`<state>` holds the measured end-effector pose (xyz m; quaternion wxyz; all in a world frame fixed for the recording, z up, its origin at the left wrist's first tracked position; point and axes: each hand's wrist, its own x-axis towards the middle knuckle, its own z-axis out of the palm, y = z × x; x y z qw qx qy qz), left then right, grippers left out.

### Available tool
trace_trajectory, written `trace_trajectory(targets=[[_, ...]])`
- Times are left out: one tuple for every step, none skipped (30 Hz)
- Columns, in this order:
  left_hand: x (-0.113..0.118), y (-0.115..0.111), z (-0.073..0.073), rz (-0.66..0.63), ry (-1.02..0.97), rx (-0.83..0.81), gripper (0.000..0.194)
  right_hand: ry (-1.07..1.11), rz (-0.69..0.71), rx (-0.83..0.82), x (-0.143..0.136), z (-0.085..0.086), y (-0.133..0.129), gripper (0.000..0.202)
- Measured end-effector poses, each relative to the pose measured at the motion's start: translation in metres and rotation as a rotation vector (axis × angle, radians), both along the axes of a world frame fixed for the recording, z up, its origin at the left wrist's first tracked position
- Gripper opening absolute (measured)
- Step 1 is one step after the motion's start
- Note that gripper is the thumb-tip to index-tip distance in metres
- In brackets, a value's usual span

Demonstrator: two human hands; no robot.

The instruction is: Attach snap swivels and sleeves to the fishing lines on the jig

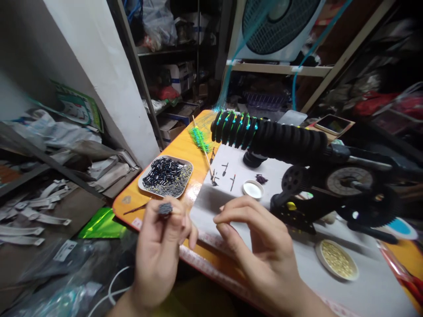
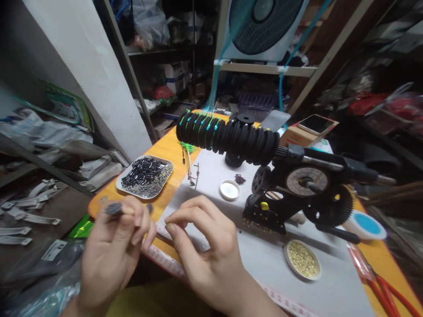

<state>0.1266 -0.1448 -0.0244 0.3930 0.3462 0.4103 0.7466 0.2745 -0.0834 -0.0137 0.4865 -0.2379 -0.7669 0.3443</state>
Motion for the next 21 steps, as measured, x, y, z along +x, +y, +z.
trace_trajectory(targets=[[0.001,0.001,-0.003,-0.039,0.016,-0.035,0.009,0.01,0.003,-0.01,-0.001,0.0,0.0,0.013],[0.002,0.002,-0.005,-0.06,0.04,-0.066,0.01,0.016,0.005,-0.018,-0.001,0.001,-0.001,0.013],[0.003,0.003,-0.007,-0.073,0.072,-0.072,0.013,0.018,0.008,-0.026,-0.002,0.002,-0.002,0.012],[0.003,0.004,-0.008,-0.088,0.094,-0.054,0.014,0.017,0.016,-0.028,-0.003,0.003,-0.002,0.012],[0.003,0.004,-0.008,-0.113,0.087,-0.018,0.01,0.014,0.027,-0.027,-0.003,0.003,-0.003,0.011],[0.003,0.005,-0.008,-0.156,0.054,0.029,0.004,0.008,0.037,-0.022,-0.004,0.004,-0.004,0.011],[0.002,0.005,-0.008,-0.202,0.002,0.073,0.003,0.004,0.042,-0.006,-0.005,0.004,-0.005,0.011],[0.001,0.005,-0.008,-0.25,-0.058,0.103,0.006,-0.005,0.048,0.022,-0.006,0.004,-0.006,0.011],[0.0,0.004,-0.008,-0.298,-0.123,0.114,0.006,-0.025,0.052,0.066,-0.006,0.005,-0.006,0.012],[-0.001,0.003,-0.008,-0.338,-0.187,0.103,0.005,-0.059,0.05,0.134,-0.006,0.004,-0.004,0.012],[-0.003,0.0,-0.008,-0.368,-0.238,0.074,0.004,-0.107,0.055,0.244,-0.006,0.005,-0.001,0.012],[-0.005,-0.003,-0.007,-0.386,-0.278,0.028,0.006,-0.164,0.063,0.393,-0.005,0.005,0.003,0.011],[-0.007,-0.007,-0.007,-0.392,-0.311,-0.033,0.009,-0.223,0.065,0.548,-0.004,0.006,0.01,0.011],[-0.008,-0.012,-0.006,-0.395,-0.334,-0.096,0.012,-0.272,0.057,0.684,-0.002,0.007,0.018,0.012],[-0.009,-0.017,-0.004,-0.397,-0.347,-0.162,0.016,-0.303,0.042,0.796,0.001,0.009,0.027,0.013],[-0.01,-0.022,-0.002,-0.399,-0.35,-0.222,0.02,-0.319,0.009,0.823,0.004,0.011,0.036,0.017],[-0.011,-0.026,0.0,-0.395,-0.35,-0.271,0.024,-0.322,-0.016,0.812,0.006,0.013,0.044,0.021],[-0.011,-0.029,0.002,-0.38,-0.347,-0.313,0.027,-0.326,-0.044,0.773,0.009,0.015,0.051,0.025],[-0.012,-0.031,0.004,-0.356,-0.344,-0.345,0.03,-0.324,-0.063,0.726,0.011,0.017,0.056,0.027],[-0.012,-0.031,0.006,-0.326,-0.342,-0.364,0.032,-0.318,-0.079,0.677,0.012,0.017,0.058,0.026],[-0.012,-0.031,0.007,-0.294,-0.343,-0.371,0.034,-0.306,-0.1,0.62,0.012,0.016,0.058,0.024]])
